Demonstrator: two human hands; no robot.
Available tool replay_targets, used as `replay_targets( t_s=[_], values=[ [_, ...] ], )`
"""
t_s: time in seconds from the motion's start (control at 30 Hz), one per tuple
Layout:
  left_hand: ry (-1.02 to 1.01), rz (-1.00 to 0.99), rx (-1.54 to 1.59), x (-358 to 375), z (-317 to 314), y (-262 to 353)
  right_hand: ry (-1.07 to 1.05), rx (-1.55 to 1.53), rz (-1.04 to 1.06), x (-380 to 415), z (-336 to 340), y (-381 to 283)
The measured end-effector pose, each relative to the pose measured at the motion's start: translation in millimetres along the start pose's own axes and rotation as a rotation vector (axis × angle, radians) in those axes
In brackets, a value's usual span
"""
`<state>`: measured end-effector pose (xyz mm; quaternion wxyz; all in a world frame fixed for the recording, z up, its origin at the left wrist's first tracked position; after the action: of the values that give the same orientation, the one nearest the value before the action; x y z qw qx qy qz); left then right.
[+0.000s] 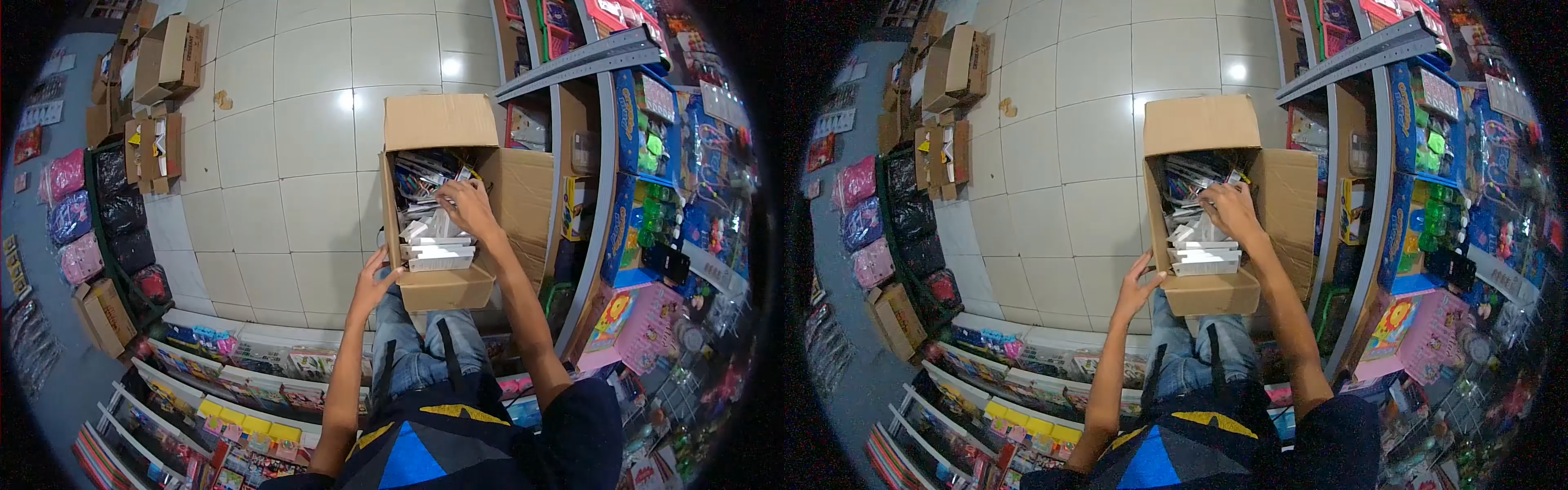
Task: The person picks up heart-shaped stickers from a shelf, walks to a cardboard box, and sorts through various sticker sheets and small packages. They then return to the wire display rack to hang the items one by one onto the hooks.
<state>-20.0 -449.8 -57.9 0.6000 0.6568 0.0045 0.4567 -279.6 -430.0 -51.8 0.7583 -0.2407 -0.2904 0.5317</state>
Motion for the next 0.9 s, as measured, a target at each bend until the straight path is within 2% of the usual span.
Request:
replay_targets(
  t_s=[0.1, 0.3, 0.4, 0.43, 0.53, 0.57, 0.67, 0.7, 0.8, 0.9],
  values=[
    [0.001, -0.031, 0.009, -4.1, -0.5, -2.7, 0.012, -0.037, 0.020, -0.8, 7.0, -0.4],
    [-0.024, 0.025, 0.008, -2.0, 0.4, -0.7, 0.397, -0.124, -0.027, -0.1, 61.0, -21.8],
    [-0.024, 0.028, -0.011, 0.9, 0.4, 2.8, 0.517, -0.381, -0.127, 9.2, 72.8, -18.6],
    [-0.026, 0.012, -0.017, 0.6, 0.6, 2.7, 0.531, -0.464, -0.225, 15.2, 70.6, -12.6],
    [-0.028, -0.015, -0.032, -0.9, 0.8, -2.2, 0.642, -0.991, -0.301, 25.6, 45.6, 15.1],
    [-0.028, -0.022, -0.037, -1.7, 0.3, -4.7, 0.652, -1.044, -0.305, 29.6, 41.7, 18.4],
    [-0.007, -0.028, -0.059, -1.8, 0.5, -10.9, 0.591, -1.506, -0.562, 53.1, 21.7, 19.8],
    [0.000, -0.006, -0.052, 0.3, 1.1, -13.8, 0.531, -1.556, -0.598, 60.1, 14.2, 20.2],
    [-0.005, 0.018, -0.036, -1.9, -2.5, -10.2, 0.490, -1.856, -0.504, 76.3, 7.4, 5.3],
    [0.000, 0.048, -0.020, -0.2, -3.5, -13.4, 0.518, -1.845, -0.523, 90.5, 11.3, -10.4]
  ],
)
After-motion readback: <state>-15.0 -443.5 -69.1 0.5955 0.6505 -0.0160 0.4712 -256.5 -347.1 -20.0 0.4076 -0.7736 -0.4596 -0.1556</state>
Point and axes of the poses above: each hand's wrist, its own x-axis away from the middle knuckle, its own z-axis out of the back of the hand, y = z × x, the point moved 8 cm from there along -x, towards the middle knuckle, and after that the axes turned 3 degrees about -x, right-handed, at the moved point
